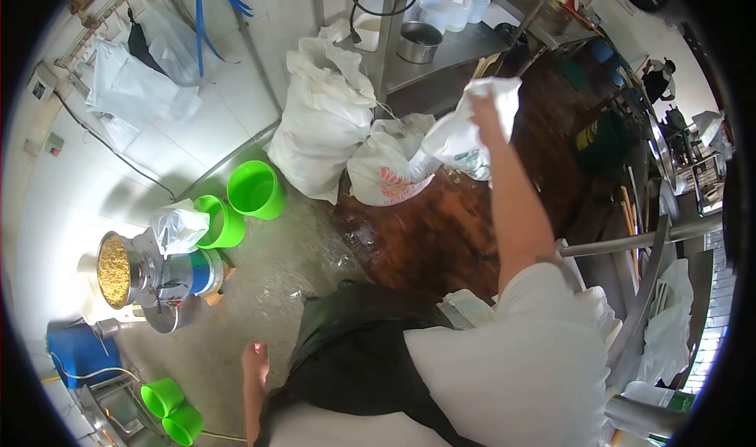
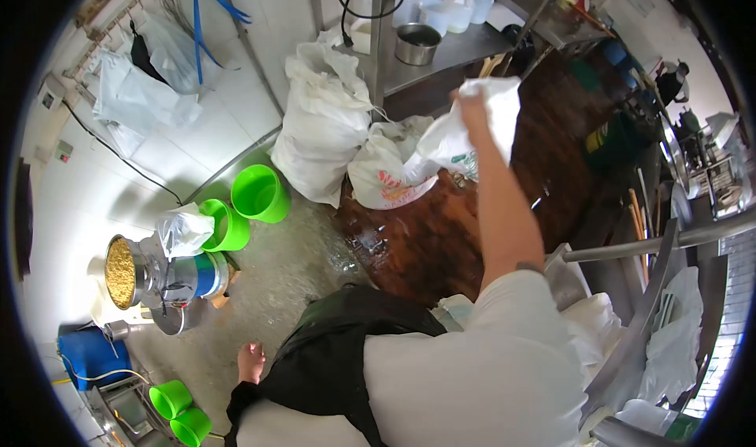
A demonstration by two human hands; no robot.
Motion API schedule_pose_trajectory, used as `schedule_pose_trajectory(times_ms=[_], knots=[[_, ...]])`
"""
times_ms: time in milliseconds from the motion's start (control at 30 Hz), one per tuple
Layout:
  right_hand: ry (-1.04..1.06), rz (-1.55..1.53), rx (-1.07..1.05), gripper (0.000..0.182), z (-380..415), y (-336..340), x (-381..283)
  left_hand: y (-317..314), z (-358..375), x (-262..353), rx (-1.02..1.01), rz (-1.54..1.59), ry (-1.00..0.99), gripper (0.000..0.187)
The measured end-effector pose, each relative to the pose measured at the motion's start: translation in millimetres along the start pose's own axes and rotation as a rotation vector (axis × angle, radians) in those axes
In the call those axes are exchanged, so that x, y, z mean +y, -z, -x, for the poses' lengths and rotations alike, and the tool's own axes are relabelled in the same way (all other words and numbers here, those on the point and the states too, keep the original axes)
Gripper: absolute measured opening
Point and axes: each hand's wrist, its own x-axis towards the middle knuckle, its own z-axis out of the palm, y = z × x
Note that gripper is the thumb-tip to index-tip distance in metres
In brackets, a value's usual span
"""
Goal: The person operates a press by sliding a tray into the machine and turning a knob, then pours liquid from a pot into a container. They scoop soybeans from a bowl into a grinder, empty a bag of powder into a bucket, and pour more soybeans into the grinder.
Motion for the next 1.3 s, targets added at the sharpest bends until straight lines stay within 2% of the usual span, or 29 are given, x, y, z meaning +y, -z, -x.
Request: schedule_pose_trajectory(times_ms=[67, 100, 133, 167, 200, 233, 267, 333, 367, 433, 500, 533, 600, 667, 700, 733, 767, 800, 833, 900, 933, 1000, 1033, 1067, 1100, 1167, 1233, 1267, 1300], knots=[[0.072, -0.255, -0.209, 0.041, 59, -117, -10, 7, -1, 6, 0.018, -0.074, -0.019, 0.036], [0.059, -0.446, -0.399, 0.034, 107, -179, -15, 8, 5, 8, 0.015, -0.062, -0.007, 0.037], [0.578, 0.192, -0.382, 0.027, 171, -233, -25, 8, 14, 9, 0.013, -0.051, 0.01, 0.037], [0.816, 0.37, -0.73, 0.024, 231, -239, -98, 7, 27, 10, 0.012, -0.036, 0.029, 0.038], [0.357, 0.107, -1.018, 0.027, 291, -268, -117, 13, 44, 29, 0.026, -0.042, 0.044, 0.038], [0.462, -0.031, -1.178, 0.03, 347, -292, -124, 17, 59, 43, 0.049, -0.029, 0.065, 0.038], [0.62, 0.048, -1.505, 0.035, 366, -271, -183, 21, 75, 53, 0.092, -0.033, 0.076, 0.039], [0.83, -0.197, -1.758, 0.04, 395, -283, -229, 31, 93, 56, 0.203, 0.001, 0.164, 0.039], [0.905, -0.215, -1.83, 0.04, 403, -294, -245, 34, 101, 54, 0.22, -0.024, 0.179, 0.04], [0.805, -0.176, -1.827, 0.044, 411, -314, -277, 27, 125, 24, 0.312, 0.006, 0.259, 0.04], [0.956, -0.151, -1.749, 0.046, 404, -345, -292, 9, 133, -20, 0.488, 0.068, 0.26, 0.04], [0.962, -0.077, -1.739, 0.046, 395, -354, -304, -2, 139, -41, 0.539, 0.118, 0.306, 0.04], [1.012, 0.114, -1.7, 0.046, 384, -378, -309, -29, 159, -82, 0.497, 0.26, 0.592, 0.037], [1.08, 0.323, -1.665, 0.046, 382, -407, -297, -53, 186, -113, 0.285, 0.48, 0.819, 0.032], [1.104, 0.415, -1.653, 0.047, 382, -418, -297, -74, 195, -140, 0.175, 0.492, 0.882, 0.031], [1.081, 0.518, -1.694, 0.046, 385, -426, -301, -105, 206, -174, 0.02, 0.383, 0.838, 0.03], [1.048, 0.626, -1.732, 0.046, 389, -434, -303, -141, 216, -212, -0.182, 0.044, 0.584, 0.028], [1.078, 0.644, -1.741, 0.046, 396, -439, -303, -173, 227, -239, -0.27, -0.214, 0.334, 0.027], [1.062, 0.707, -1.796, 0.045, 403, -447, -303, -201, 235, -258, -0.27, -0.298, 0.204, 0.026], [1.05, 0.784, -1.855, 0.045, 414, -469, -316, -225, 240, -260, -0.029, -0.334, 0.265, 0.021], [1.052, 0.812, -1.877, 0.045, 421, -479, -323, -217, 230, -266, -0.032, -0.323, 0.268, 0.021], [1.017, 0.837, -1.892, 0.043, 439, -508, -349, -154, 193, -269, -0.223, -0.121, 0.34, 0.018], [0.997, 0.826, -1.874, 0.042, 442, -528, -370, -118, 178, -271, -0.256, -0.201, 0.292, 0.018], [0.983, 0.824, -1.878, 0.042, 447, -544, -387, -80, 152, -267, -0.225, 0.301, 0.723, 0.021], [1.009, 0.76, -1.8, 0.038, 449, -558, -402, -36, 127, -258, 0.027, 0.743, 1.155, 0.026], [1.042, 0.596, -1.676, 0.032, 452, -584, -432, 51, 86, -268, 0.013, 0.6, 0.896, 0.033], [1.033, 0.49, -1.626, 0.029, 456, -607, -460, 94, 38, -286, 0.293, 0.568, 0.87, 0.036], [1.042, 0.364, -1.562, 0.027, 457, -620, -474, 127, 21, -278, 0.287, 0.555, 0.862, 0.036], [1.047, 0.24, -1.478, 0.025, 453, -634, -490, 170, 4, -251, 0.443, 0.564, 0.784, 0.04]])
